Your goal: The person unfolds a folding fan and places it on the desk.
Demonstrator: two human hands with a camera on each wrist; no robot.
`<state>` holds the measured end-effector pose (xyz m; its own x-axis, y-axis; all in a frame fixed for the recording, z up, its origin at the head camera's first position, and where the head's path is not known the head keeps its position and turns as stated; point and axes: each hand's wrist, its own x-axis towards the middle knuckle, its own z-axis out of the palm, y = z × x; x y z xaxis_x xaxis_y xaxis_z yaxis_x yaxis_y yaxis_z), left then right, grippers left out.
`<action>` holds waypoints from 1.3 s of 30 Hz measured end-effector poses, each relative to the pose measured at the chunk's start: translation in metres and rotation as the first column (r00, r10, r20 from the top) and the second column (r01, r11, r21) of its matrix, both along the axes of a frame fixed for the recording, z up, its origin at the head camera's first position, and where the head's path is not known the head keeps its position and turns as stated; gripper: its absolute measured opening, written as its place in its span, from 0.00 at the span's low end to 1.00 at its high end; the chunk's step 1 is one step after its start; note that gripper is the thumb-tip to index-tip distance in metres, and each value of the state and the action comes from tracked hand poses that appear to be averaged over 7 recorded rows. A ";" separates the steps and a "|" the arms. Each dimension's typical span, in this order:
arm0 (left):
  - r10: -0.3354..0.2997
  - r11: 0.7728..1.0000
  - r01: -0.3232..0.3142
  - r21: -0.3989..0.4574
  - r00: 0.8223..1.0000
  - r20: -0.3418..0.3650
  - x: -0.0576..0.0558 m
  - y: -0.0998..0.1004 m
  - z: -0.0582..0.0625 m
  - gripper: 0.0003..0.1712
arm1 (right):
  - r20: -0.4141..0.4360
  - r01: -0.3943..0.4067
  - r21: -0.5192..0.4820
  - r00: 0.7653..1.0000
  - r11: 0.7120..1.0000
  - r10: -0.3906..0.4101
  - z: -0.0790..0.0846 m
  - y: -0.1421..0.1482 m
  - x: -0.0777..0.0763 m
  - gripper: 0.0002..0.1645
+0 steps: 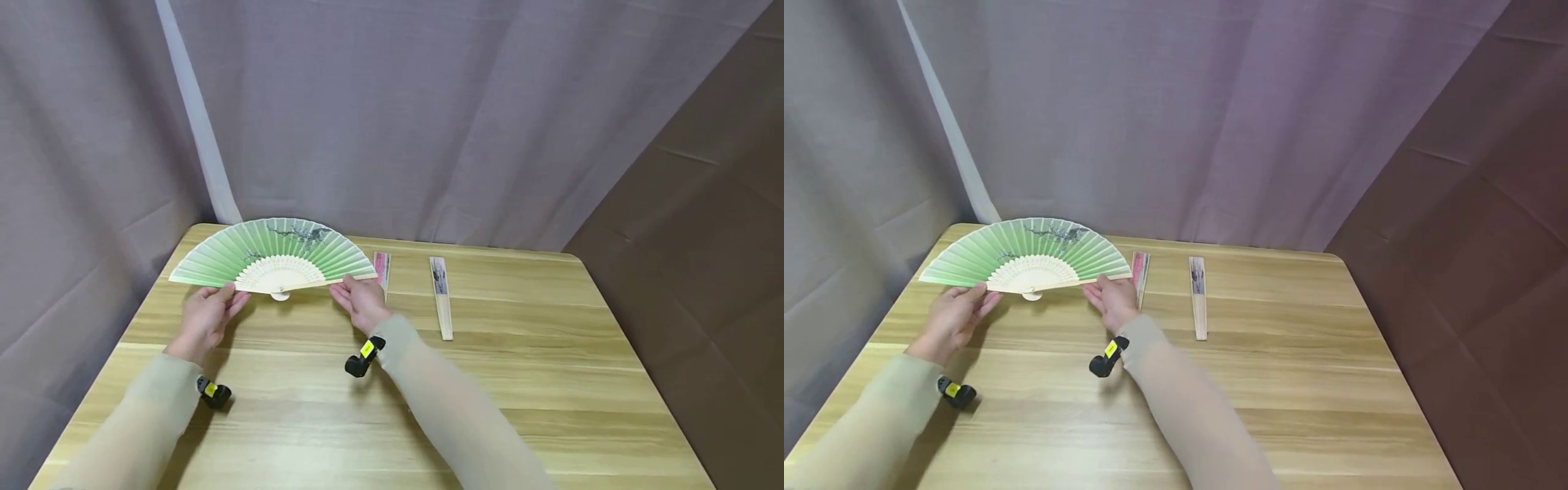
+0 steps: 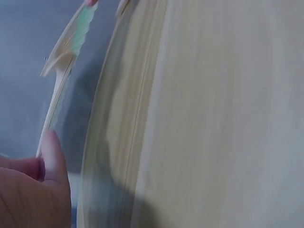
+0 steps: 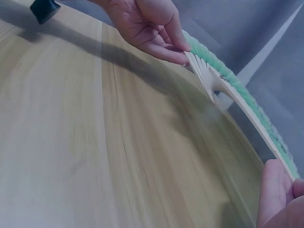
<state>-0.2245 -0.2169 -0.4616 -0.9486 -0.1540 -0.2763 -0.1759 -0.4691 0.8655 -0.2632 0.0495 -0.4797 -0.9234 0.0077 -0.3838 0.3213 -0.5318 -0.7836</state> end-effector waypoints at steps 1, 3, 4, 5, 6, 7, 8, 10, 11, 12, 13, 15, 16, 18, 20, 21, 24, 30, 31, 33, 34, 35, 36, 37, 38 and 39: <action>-0.001 1.000 0.002 -0.026 1.000 0.010 -0.002 -0.005 0.000 0.05 | 0.002 0.000 -0.002 1.000 1.000 0.000 -0.001 -0.004 0.000 0.16; -0.002 0.997 0.005 -0.075 0.999 0.040 -0.007 -0.015 -0.001 0.05 | 0.011 -0.004 -0.010 1.000 1.000 0.004 -0.002 -0.011 0.000 0.18; -0.002 0.996 0.007 -0.093 0.999 0.054 -0.009 -0.020 -0.002 0.05 | 0.018 -0.004 -0.013 1.000 1.000 0.004 -0.003 -0.014 0.000 0.18; -0.002 0.993 0.010 -0.115 0.997 0.073 -0.011 -0.024 -0.003 0.04 | 0.023 0.000 -0.017 1.000 1.000 0.001 -0.005 -0.017 0.000 0.19; -0.001 0.991 0.013 -0.132 0.996 0.092 -0.013 -0.027 -0.004 0.04 | 0.028 0.003 -0.018 1.000 1.000 -0.003 -0.006 -0.020 0.001 0.19; 0.000 0.988 0.017 -0.152 0.994 0.110 -0.015 -0.030 -0.005 0.04 | 0.035 0.004 -0.019 0.999 1.000 -0.003 -0.007 -0.022 0.001 0.20; 0.005 0.987 0.016 -0.159 0.991 0.131 -0.016 -0.033 -0.007 0.04 | 0.041 0.001 -0.017 0.999 1.000 -0.001 -0.009 -0.024 0.001 0.20; 0.012 0.984 0.016 -0.175 0.987 0.160 -0.017 -0.037 -0.010 0.03 | 0.050 -0.004 -0.006 0.999 1.000 0.004 -0.011 -0.027 0.002 0.21; 0.017 0.984 0.015 -0.179 0.985 0.174 -0.018 -0.038 -0.011 0.02 | 0.055 -0.007 0.002 0.998 1.000 0.007 -0.012 -0.027 0.002 0.22; 0.023 0.983 0.012 -0.182 0.982 0.186 -0.017 -0.039 -0.012 0.02 | 0.061 -0.015 0.009 0.998 1.000 0.015 -0.013 -0.028 0.002 0.22; 0.026 0.983 0.010 -0.185 0.980 0.195 -0.017 -0.041 -0.012 0.03 | 0.069 -0.022 0.013 0.997 1.000 0.021 -0.014 -0.028 0.002 0.22; 0.037 0.983 0.002 -0.183 0.977 0.210 -0.017 -0.043 -0.014 0.04 | 0.081 -0.031 0.018 0.996 0.999 0.029 -0.015 -0.029 0.003 0.22; 0.041 0.985 -0.003 -0.174 0.976 0.215 -0.016 -0.045 -0.013 0.05 | 0.088 -0.036 0.019 0.995 0.999 0.035 -0.016 -0.030 0.003 0.22; 0.037 0.986 0.000 -0.168 0.975 0.219 -0.014 -0.047 -0.013 0.05 | 0.093 -0.050 0.017 0.995 0.999 0.048 -0.016 -0.031 0.003 0.21; 0.032 0.987 0.003 -0.158 0.975 0.220 -0.011 -0.049 -0.011 0.05 | 0.095 -0.061 0.021 0.994 0.998 0.059 -0.016 -0.032 0.004 0.19; 0.029 0.988 0.006 -0.154 0.975 0.221 -0.010 -0.050 -0.010 0.05 | 0.097 -0.070 0.021 0.993 0.997 0.068 -0.016 -0.033 0.005 0.19; 0.012 0.991 0.019 -0.132 0.973 0.228 -0.008 -0.051 -0.007 0.05 | 0.100 -0.095 0.023 0.991 0.995 0.093 -0.014 -0.034 0.006 0.17; -0.012 0.985 0.053 -0.162 0.969 0.246 -0.007 -0.054 -0.003 0.08 | 0.096 -0.131 0.034 0.987 0.991 0.128 -0.013 -0.035 0.006 0.17; -0.012 0.983 0.057 -0.172 0.968 0.249 -0.007 -0.054 -0.002 0.09 | 0.095 -0.138 0.037 0.986 0.990 0.134 -0.013 -0.035 0.006 0.17; -0.010 0.981 0.060 -0.182 0.965 0.262 -0.008 -0.055 -0.002 0.10 | 0.099 -0.149 0.027 0.984 0.988 0.146 -0.013 -0.035 0.006 0.17; -0.009 0.981 0.061 -0.184 0.963 0.268 -0.009 -0.055 -0.001 0.10 | 0.101 -0.153 0.022 0.984 0.988 0.150 -0.013 -0.035 0.006 0.17; -0.009 0.981 0.061 -0.183 0.962 0.272 -0.009 -0.055 -0.001 0.10 | 0.100 -0.158 0.018 0.983 0.987 0.155 -0.012 -0.034 0.006 0.17; -0.010 0.981 0.062 -0.181 0.962 0.274 -0.009 -0.055 0.000 0.10 | 0.102 -0.161 0.015 0.982 0.987 0.158 -0.012 -0.034 0.006 0.17; -0.010 0.982 0.061 -0.177 0.962 0.274 -0.010 -0.055 0.000 0.10 | 0.100 -0.164 0.015 0.982 0.986 0.162 -0.011 -0.034 0.006 0.16; -0.009 0.983 0.059 -0.174 0.962 0.274 -0.010 -0.055 0.001 0.09 | 0.100 -0.167 0.010 0.981 0.986 0.165 -0.010 -0.033 0.006 0.16; -0.009 0.983 0.059 -0.174 0.962 0.273 -0.011 -0.056 0.002 0.09 | 0.096 -0.168 0.013 0.981 0.986 0.166 -0.010 -0.033 0.005 0.16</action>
